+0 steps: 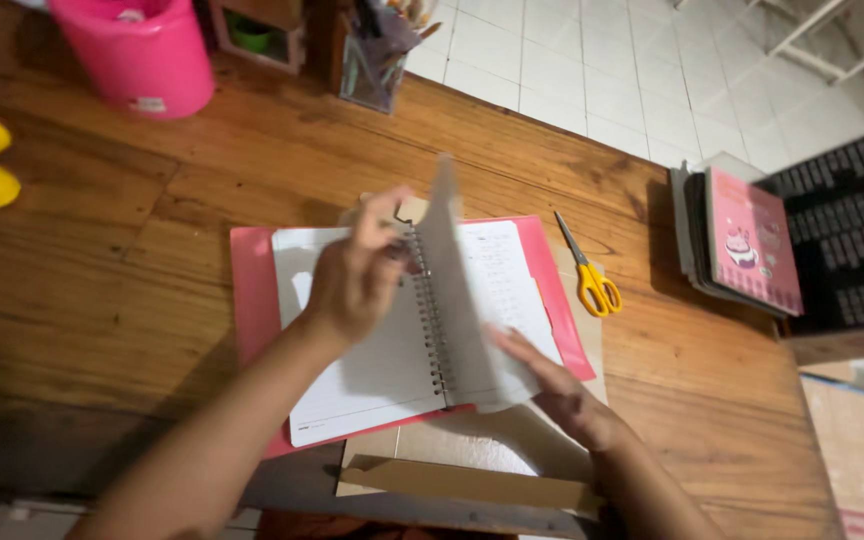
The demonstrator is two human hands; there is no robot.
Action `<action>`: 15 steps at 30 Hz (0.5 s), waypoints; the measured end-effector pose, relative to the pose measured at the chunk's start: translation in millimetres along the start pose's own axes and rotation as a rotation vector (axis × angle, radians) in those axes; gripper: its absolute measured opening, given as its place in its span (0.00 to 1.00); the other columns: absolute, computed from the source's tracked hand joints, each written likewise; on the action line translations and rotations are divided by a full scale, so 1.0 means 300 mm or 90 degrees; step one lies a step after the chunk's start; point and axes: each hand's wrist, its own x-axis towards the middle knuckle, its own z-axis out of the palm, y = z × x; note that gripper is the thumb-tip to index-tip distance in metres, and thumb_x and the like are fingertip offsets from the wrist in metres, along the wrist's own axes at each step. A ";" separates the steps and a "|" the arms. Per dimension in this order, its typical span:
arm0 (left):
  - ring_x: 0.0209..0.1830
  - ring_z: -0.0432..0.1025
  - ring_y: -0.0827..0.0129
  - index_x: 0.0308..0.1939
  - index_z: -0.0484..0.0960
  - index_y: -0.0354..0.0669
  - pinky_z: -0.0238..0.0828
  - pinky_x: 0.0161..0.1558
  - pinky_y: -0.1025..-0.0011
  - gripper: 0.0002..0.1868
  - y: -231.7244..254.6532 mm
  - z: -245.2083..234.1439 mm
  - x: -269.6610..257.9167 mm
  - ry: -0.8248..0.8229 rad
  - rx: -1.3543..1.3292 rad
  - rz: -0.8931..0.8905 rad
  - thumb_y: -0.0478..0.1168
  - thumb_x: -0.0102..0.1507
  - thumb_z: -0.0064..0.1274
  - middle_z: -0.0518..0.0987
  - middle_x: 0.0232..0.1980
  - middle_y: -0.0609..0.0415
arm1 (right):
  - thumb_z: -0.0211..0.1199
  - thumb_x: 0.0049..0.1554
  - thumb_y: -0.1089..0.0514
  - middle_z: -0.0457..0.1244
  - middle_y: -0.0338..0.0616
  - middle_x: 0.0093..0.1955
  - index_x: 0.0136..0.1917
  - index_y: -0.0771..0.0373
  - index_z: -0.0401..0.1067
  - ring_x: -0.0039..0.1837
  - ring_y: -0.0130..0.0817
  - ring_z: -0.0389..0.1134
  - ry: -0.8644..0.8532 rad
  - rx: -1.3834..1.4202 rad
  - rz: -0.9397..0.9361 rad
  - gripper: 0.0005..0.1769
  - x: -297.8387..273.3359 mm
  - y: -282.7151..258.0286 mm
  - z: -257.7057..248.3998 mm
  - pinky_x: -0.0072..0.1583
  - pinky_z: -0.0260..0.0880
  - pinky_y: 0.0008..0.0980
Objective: The person flips through a notebook, then uses yellow-handled scissors to cut a flat cardboard piece along pre-scored lines. They fold the cut cardboard into a small box shape and secure the tabs by hand.
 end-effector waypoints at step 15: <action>0.56 0.72 0.72 0.67 0.74 0.43 0.68 0.57 0.74 0.34 -0.184 -0.255 0.126 -0.141 -0.139 -0.125 0.34 0.55 0.59 0.78 0.59 0.55 | 0.57 0.62 0.57 0.71 0.45 0.57 0.62 0.62 0.74 0.55 0.34 0.74 0.377 -0.269 0.037 0.17 0.114 0.020 -0.179 0.55 0.76 0.39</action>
